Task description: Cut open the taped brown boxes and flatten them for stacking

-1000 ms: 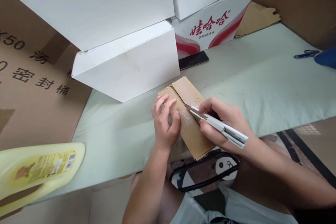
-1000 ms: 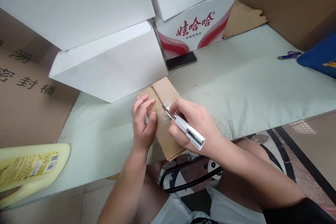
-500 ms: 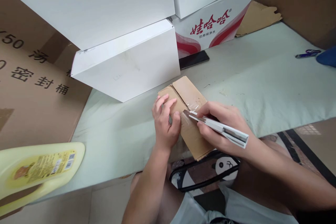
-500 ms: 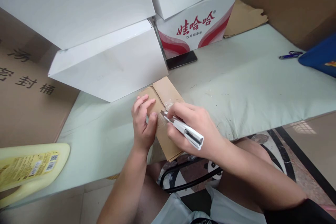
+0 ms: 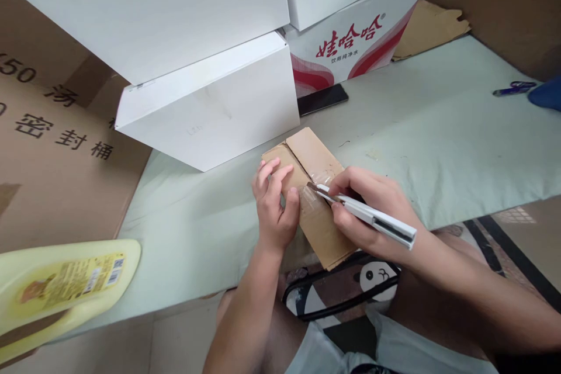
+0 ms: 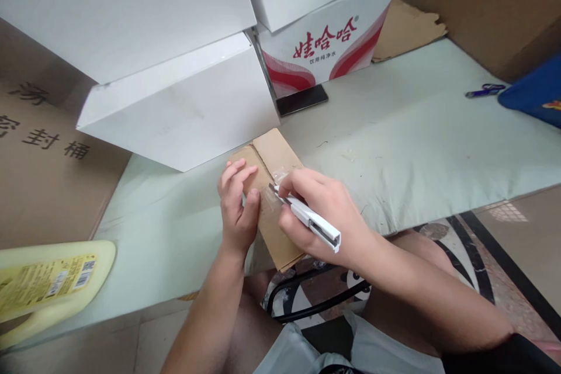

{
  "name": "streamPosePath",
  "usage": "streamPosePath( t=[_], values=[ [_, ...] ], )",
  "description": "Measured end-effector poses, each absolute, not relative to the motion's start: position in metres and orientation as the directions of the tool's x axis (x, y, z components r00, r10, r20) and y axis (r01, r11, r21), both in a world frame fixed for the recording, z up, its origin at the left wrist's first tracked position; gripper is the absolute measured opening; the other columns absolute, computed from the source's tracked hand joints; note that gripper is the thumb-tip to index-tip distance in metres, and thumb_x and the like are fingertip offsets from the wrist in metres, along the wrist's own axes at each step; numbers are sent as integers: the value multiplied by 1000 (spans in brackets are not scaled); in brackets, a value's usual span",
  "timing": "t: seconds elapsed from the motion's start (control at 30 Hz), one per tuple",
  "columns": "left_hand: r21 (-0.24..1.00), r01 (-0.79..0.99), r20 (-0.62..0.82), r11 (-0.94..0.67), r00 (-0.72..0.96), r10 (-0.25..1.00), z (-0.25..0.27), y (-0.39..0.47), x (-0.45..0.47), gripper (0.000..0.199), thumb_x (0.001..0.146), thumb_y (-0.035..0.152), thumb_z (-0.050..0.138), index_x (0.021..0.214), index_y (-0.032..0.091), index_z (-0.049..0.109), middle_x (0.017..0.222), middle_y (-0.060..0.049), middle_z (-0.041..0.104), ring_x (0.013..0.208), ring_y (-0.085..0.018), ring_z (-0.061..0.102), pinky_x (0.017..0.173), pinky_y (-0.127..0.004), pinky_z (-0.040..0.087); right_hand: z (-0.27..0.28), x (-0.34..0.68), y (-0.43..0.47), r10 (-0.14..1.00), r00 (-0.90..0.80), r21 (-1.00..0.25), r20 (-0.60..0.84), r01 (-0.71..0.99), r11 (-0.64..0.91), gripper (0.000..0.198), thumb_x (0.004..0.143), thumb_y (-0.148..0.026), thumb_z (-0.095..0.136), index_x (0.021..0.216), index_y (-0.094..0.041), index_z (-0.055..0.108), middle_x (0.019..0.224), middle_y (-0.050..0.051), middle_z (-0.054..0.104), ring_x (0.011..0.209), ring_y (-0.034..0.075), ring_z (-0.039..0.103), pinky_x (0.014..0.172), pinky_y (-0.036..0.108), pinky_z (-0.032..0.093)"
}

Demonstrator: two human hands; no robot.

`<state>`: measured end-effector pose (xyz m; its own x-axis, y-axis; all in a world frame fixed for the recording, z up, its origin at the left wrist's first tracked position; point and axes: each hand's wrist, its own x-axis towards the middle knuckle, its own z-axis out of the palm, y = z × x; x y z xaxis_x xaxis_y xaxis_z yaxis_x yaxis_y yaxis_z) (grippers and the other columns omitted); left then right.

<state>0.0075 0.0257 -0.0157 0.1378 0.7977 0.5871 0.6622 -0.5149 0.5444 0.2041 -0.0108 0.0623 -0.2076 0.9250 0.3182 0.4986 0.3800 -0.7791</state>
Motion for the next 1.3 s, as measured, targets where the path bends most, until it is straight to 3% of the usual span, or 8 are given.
streamPosePath(
  t=[0.6,0.87,1.3],
  values=[
    [546,665,572,-510,150,807,-15,26,7,41,107,46,41,127,20,66,137,-15,62,139,-29,54,130,-56,31,59,202,-10,883,-248,-724,399,506,470,13,77,-12,52,79,-24,47,69,-2,54,58,13,50,55,24,40],
    [539,667,582,-514,147,800,-15,26,7,41,107,46,41,126,19,66,137,-15,62,139,-27,54,129,-53,32,59,203,-11,898,-247,-739,364,511,440,13,78,-14,53,80,-24,46,69,-2,55,58,13,50,56,25,40],
    [541,660,584,-521,150,798,-15,26,7,41,108,46,41,127,19,66,137,-15,61,140,-27,54,129,-53,32,55,203,-11,869,-245,-717,431,491,494,15,75,-12,51,80,-24,43,68,-4,50,56,12,45,53,23,37]
  ],
)
